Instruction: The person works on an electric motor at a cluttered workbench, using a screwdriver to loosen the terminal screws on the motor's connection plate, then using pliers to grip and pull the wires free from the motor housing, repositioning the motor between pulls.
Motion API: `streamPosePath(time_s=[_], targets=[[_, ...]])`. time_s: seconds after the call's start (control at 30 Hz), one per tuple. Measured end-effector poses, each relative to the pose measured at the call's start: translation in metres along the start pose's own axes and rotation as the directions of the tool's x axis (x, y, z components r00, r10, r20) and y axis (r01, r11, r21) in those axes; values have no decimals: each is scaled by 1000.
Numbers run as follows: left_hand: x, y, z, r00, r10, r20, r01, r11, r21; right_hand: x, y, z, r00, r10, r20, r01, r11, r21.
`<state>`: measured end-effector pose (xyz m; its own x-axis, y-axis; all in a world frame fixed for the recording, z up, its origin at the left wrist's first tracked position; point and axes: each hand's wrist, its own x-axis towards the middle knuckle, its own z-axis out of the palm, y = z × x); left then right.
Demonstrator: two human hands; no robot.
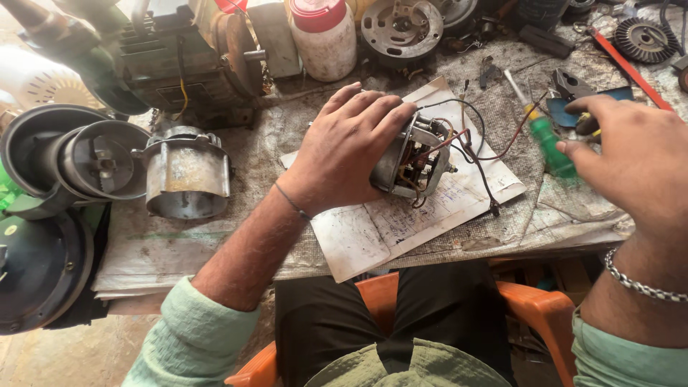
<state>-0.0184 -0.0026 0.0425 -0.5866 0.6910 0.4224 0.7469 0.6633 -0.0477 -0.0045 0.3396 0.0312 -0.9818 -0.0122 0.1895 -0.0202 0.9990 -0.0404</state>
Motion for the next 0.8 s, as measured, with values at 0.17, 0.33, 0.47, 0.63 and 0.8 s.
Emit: streamPosePath(time_s=[0.17, 0.33, 0.47, 0.63, 0.8], targets=[[1, 2, -1, 996, 0, -86, 0, 1000, 10, -20, -7, -16, 975, -166, -151, 178, 982, 69], [-5, 6, -13, 909, -220, -353, 83, 928, -364, -39, -26, -31, 981, -137, -137, 149, 985, 87], [-11, 34, -6, 739, -619, -265, -85, 305, -949, -42, -41, -41, 999, -40, -3, 36, 855, 518], [-10, 81, 24, 649, -754, 101, -464, -498, -732, -39, -85, -22, 907, -417, -51, 314, 592, 743], [-15, 105, 58, 605, -773, 192, -597, -600, -533, -50, -104, -3, 926, -354, -135, 295, 449, 844]])
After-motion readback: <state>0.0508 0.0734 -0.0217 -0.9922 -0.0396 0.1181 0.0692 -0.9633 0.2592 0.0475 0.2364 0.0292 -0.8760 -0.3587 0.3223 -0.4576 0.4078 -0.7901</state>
